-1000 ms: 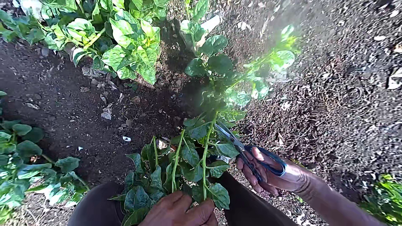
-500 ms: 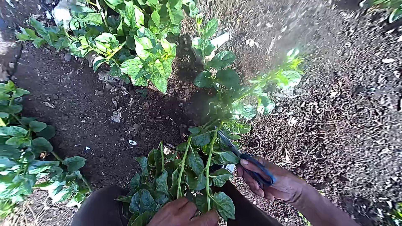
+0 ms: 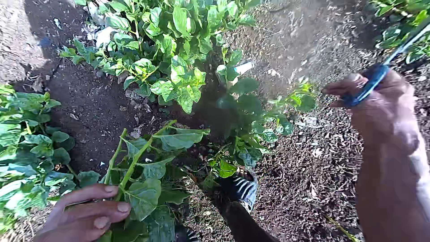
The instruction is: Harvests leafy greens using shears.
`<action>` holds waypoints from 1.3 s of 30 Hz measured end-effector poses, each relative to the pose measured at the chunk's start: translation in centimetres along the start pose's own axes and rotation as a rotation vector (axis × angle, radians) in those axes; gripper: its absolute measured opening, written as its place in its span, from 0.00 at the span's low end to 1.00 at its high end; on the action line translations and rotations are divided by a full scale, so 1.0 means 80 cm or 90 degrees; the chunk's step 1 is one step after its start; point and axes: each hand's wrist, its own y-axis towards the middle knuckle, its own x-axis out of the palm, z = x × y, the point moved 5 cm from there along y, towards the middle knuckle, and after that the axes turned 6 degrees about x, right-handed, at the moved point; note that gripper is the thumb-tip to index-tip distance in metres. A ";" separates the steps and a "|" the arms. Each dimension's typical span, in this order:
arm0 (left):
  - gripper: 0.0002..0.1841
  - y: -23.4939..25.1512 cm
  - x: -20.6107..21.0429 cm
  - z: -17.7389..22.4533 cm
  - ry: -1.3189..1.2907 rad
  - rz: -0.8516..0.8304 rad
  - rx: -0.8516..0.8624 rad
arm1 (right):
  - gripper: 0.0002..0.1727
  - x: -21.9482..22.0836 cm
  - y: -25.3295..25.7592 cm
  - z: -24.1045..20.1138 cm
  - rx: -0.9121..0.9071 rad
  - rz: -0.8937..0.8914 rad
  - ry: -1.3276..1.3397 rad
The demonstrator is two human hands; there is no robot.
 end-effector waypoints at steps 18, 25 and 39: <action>0.55 0.081 0.135 -0.129 0.125 -0.378 -0.332 | 0.17 0.180 -0.010 -0.085 0.020 -0.374 -0.006; 0.36 0.118 0.186 -0.102 0.057 -0.396 -0.118 | 0.16 0.206 -0.056 -0.077 -0.039 -0.507 0.044; 0.14 -0.028 0.205 -0.041 0.106 -0.383 0.018 | 0.26 0.027 -0.110 -0.103 -0.162 -0.423 0.237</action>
